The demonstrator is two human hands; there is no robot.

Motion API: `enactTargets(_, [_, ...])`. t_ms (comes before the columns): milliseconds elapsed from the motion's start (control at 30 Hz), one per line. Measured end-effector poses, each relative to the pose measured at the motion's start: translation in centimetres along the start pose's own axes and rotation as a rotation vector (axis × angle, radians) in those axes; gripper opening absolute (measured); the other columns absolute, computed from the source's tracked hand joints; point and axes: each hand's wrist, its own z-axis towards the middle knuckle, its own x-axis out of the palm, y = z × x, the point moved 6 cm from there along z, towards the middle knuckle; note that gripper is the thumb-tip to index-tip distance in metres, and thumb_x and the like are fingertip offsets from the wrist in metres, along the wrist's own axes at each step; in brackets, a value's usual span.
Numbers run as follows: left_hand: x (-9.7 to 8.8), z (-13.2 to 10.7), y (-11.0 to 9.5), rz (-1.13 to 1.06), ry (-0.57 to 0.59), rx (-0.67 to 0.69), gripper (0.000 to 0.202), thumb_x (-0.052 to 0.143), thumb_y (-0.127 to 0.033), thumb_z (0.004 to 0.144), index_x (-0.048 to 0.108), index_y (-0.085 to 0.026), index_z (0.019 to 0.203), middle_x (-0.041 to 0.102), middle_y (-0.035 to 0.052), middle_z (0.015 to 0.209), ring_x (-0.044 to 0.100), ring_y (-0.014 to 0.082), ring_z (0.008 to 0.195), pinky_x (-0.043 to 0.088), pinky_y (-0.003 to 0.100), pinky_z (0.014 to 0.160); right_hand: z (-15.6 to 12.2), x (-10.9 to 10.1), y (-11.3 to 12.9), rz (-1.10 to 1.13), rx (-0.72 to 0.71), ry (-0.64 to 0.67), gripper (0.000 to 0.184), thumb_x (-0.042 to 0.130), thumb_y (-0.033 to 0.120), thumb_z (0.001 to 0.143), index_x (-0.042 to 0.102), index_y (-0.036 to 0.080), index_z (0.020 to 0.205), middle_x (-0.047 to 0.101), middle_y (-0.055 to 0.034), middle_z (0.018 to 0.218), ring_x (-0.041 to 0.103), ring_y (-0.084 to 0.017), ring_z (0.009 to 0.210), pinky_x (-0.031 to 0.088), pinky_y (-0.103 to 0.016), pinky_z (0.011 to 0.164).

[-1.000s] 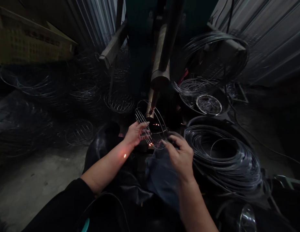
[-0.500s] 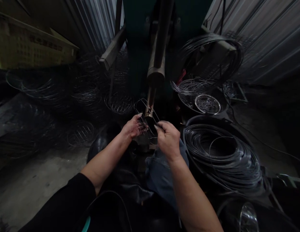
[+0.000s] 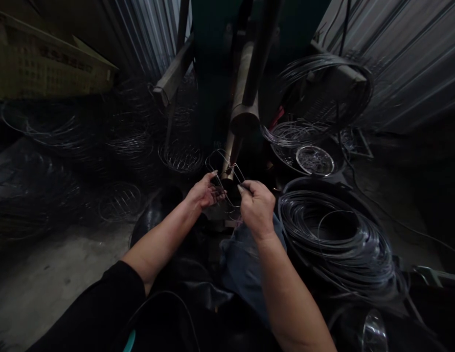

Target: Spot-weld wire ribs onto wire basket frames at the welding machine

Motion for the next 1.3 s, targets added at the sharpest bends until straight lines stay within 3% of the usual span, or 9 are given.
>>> enactTargets(333, [0.2,0.4,0.2,0.011,0.011,-0.006,0.044,0.058,-0.048,0.085,0.053,-0.011,0.109,0.057,0.0053,0.069,0.062,0.0164,0.055,0.053,0.028,0.054,0.0,-0.1,0.4,-0.024,-0.103,-0.002,0.013,0.058,0.027,0.079,0.067,0.020,0.072,0.069,-0.0051,0.077,0.064,-0.020,0.074,0.050,-0.034,0.073])
enactTargets(500, [0.2,0.7,0.3,-0.001,0.000,0.015,0.060,0.069,-0.057,0.075,0.054,-0.013,0.112,0.057,0.0045,0.070,0.062,0.0169,0.056,0.053,0.027,0.052,0.2,0.0,1.0,-0.053,-0.104,-0.009,0.014,0.058,0.027,0.079,0.067,0.020,0.072,0.069,-0.0054,0.076,0.064,-0.021,0.074,0.051,-0.034,0.073])
enactTargets(600, [-0.8,0.3,1.0,0.107,0.019,0.044,0.069,0.062,-0.066,0.076,0.054,-0.010,0.116,0.061,0.0080,0.073,0.065,0.0197,0.061,0.052,0.028,0.053,-0.9,-1.0,1.2,-0.044,-0.096,-0.024,0.013,0.060,0.029,0.081,0.068,0.020,0.078,0.071,-0.0075,0.090,0.066,-0.022,0.084,0.052,-0.036,0.080])
enactTargets(667, [-2.3,-0.3,0.8,0.319,-0.017,0.231,0.068,0.058,-0.065,0.078,0.057,-0.009,0.117,0.064,0.0115,0.082,0.067,0.0213,0.070,0.054,0.031,0.060,-2.7,-2.2,0.4,-0.035,-0.067,-0.064,0.013,0.063,0.031,0.082,0.069,0.019,0.085,0.070,-0.0094,0.105,0.065,-0.023,0.096,0.052,-0.037,0.083])
enactTargets(733, [-3.3,-1.6,-0.1,0.640,-0.048,0.633,0.063,0.064,-0.056,0.076,0.058,-0.013,0.123,0.066,0.0139,0.103,0.067,0.0243,0.090,0.055,0.038,0.078,-5.1,-3.2,-1.4,-0.021,-0.002,-0.081,0.017,0.067,0.033,0.081,0.070,0.019,0.090,0.068,-0.0105,0.111,0.064,-0.024,0.102,0.053,-0.037,0.083])
enactTargets(833, [-2.6,-3.8,0.2,1.092,0.069,1.249,0.066,0.071,-0.045,0.072,0.056,-0.020,0.132,0.055,0.0137,0.136,0.051,0.0303,0.125,0.041,0.046,0.106,-8.4,-3.2,-4.8,0.077,0.151,-0.015,0.022,0.069,0.034,0.080,0.071,0.020,0.096,0.070,-0.0093,0.106,0.066,-0.023,0.096,0.055,-0.036,0.080])
enactTargets(933, [-1.8,-3.9,0.9,1.228,0.117,1.551,0.072,0.066,-0.052,0.077,0.051,-0.016,0.137,0.054,0.0169,0.137,0.047,0.0321,0.131,0.037,0.049,0.111,-9.4,-2.6,-6.4,0.184,0.203,-0.006,0.020,0.070,0.034,0.079,0.073,0.021,0.093,0.072,-0.0066,0.095,0.067,-0.022,0.089,0.055,-0.036,0.080])
enactTargets(1100, [-1.0,-3.8,0.1,1.111,0.159,1.665,0.070,0.065,-0.060,0.077,0.056,-0.014,0.130,0.065,0.0161,0.121,0.059,0.0272,0.117,0.048,0.043,0.102,-7.4,-2.4,-4.3,0.222,0.067,-0.023,0.009,0.070,0.029,0.079,0.074,0.022,0.084,0.070,-0.0046,0.089,0.065,-0.019,0.084,0.054,-0.033,0.078])
enactTargets(1300, [-1.5,-3.6,-1.0,1.066,0.106,1.519,0.076,0.072,-0.062,0.067,0.060,-0.012,0.123,0.065,0.0179,0.121,0.062,0.0292,0.113,0.049,0.044,0.100,-4.7,-1.7,-1.6,0.260,0.007,0.119,0.008,0.071,0.025,0.077,0.075,0.023,0.083,0.069,-0.0036,0.091,0.065,-0.017,0.084,0.052,-0.030,0.076])
